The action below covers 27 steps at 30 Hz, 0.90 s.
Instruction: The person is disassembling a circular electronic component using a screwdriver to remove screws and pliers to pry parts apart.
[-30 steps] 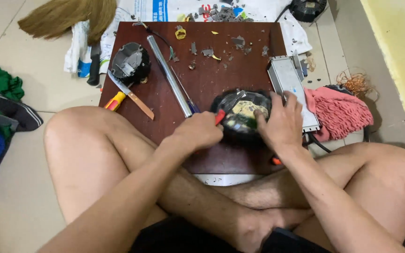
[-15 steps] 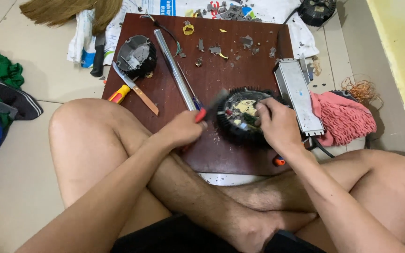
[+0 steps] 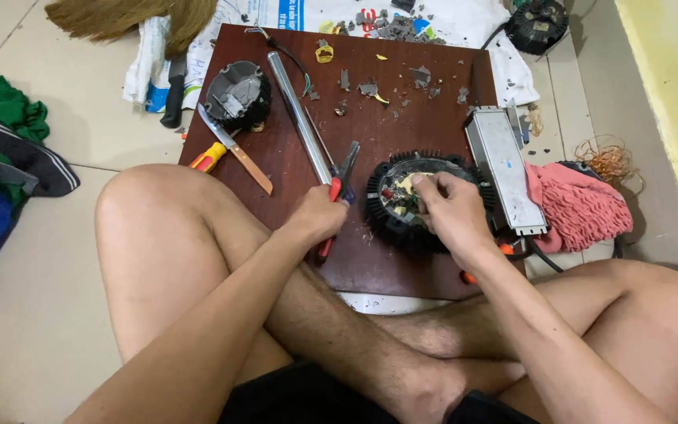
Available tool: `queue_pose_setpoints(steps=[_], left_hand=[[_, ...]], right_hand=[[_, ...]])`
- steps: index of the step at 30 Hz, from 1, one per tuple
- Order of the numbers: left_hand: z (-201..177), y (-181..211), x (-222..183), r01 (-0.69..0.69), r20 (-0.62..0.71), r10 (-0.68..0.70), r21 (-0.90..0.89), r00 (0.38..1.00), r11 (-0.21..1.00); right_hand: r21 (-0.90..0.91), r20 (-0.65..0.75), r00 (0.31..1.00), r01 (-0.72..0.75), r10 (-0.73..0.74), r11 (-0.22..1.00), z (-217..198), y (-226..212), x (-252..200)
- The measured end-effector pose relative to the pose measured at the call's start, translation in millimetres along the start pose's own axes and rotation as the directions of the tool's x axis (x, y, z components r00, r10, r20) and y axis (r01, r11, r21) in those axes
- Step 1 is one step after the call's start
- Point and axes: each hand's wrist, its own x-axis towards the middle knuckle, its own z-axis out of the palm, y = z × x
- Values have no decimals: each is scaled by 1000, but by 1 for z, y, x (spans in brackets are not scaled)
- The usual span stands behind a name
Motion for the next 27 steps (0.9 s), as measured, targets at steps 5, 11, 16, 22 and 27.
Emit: queue_pose_setpoints(steps=[5,11,16,22,27], left_hand=[[-9,9,-11,-20,12,20,-11,1000,1000],[-20,18,-28,-26,60,34,-121,998,992],[-24,22,-36,-25,59,30,-79,998,997],[-23,25,-35,0,68,3,-46,998,999],[-19,20,-28,-15,56,18,-51,998,999]], right_hand=[[162,-229,968,142,-102,977,-31,26,10],[-291,-312,931,99,-193,952,-140,81,64],[-796,-121,981,-188,153,575,-202,146,125],[-768,-246,966,-143,-80,625,-223,157,104],[622,-366,925,161,103,767,-228,69,88]])
